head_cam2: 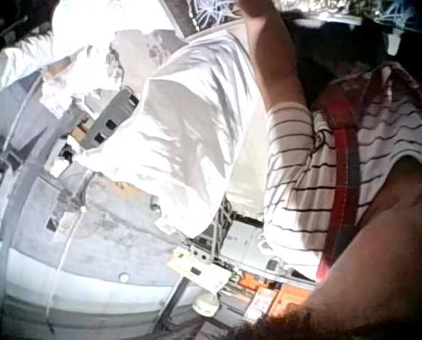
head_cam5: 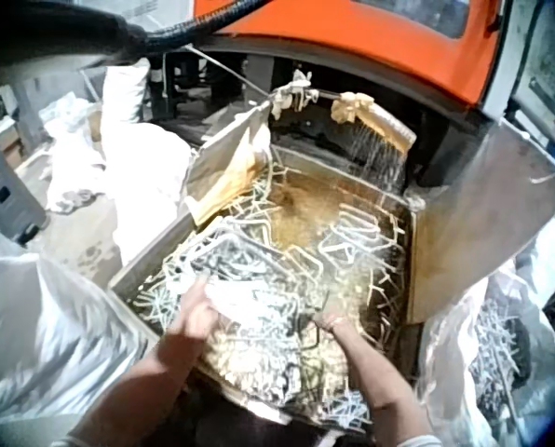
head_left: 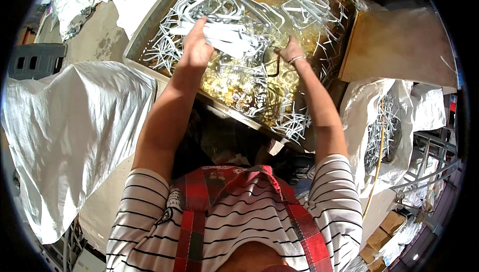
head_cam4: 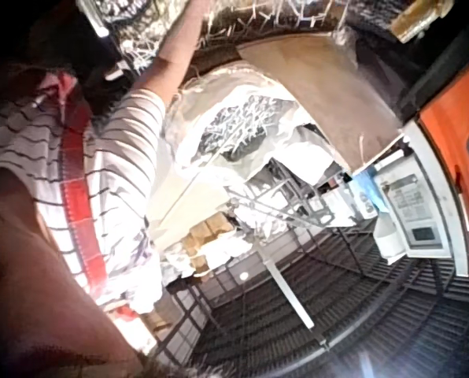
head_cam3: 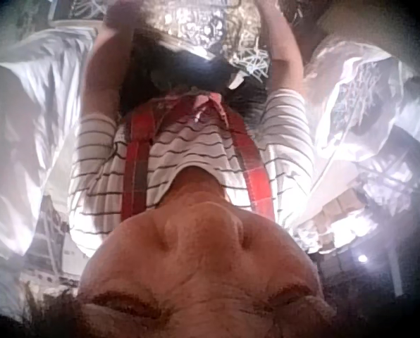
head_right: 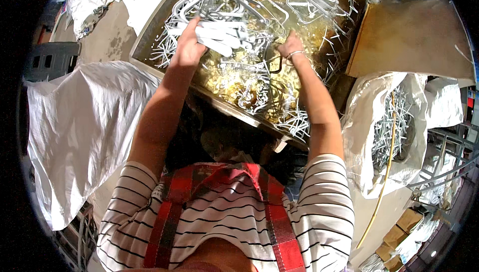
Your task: The person sorts white plastic hangers from a metal bin, aligning them into neat stacks, and placing the stacks into a large white sack. The person repeatedly picks up hangers, organizes them, and transfers them to the sack.
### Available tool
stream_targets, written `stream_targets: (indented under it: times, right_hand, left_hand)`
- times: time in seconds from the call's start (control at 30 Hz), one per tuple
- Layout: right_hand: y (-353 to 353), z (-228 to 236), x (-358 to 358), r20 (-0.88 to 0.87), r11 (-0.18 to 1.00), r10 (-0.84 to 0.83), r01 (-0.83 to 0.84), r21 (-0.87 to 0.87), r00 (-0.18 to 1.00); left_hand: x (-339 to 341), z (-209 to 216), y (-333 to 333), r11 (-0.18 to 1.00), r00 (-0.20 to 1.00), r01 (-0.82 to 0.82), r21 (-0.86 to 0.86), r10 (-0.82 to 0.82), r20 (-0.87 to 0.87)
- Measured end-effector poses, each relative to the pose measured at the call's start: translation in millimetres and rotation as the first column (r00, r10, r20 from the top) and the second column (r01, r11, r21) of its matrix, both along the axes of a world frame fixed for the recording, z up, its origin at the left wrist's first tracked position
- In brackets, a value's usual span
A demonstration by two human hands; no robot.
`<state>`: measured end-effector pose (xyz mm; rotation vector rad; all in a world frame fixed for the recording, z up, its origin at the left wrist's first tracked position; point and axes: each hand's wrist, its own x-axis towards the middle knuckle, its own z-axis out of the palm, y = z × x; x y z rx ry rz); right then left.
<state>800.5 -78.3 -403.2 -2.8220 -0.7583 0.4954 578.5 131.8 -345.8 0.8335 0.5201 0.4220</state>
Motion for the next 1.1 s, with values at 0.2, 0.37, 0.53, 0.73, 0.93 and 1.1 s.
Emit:
stream_targets:
  times: [0.2,0.37,0.53,0.73,0.93,1.1]
  right_hand:
    - [39.2,-77.0,-27.5,-0.018,0.944,-0.237,0.225,-0.239,0.971]
    - [21.3,-163.1,-7.6,-0.04,0.984,-0.172,0.171,-0.042,0.984]
    - [-69.2,-158.9,76.1,0.385,0.869,0.453,-0.303,-0.39,0.804]
    - [-58.2,56.5,43.5,0.259,0.99,-0.119,0.096,0.099,0.958]
    - [2.4,161.4,-41.5,0.352,0.846,0.499,-0.532,-0.001,0.792]
    - [7.4,188.5,-54.4,0.41,0.7,0.569,-0.682,0.212,0.713]
  left_hand:
    - [-22.1,-34.3,10.2,0.939,0.928,-0.153,0.309,0.029,0.372]
    - [-21.3,-14.6,7.9,0.986,0.921,-0.156,-0.059,0.167,0.353]
    - [-16.0,63.1,31.6,0.784,0.784,-0.619,-0.037,0.62,0.03]
    - [-13.5,54.3,38.7,0.746,0.874,-0.359,0.561,0.48,-0.079]
    - [8.9,52.3,-23.3,0.773,0.974,0.126,0.621,0.022,-0.225]
    - [8.5,51.7,-37.4,0.807,0.97,0.199,0.556,-0.244,0.008]
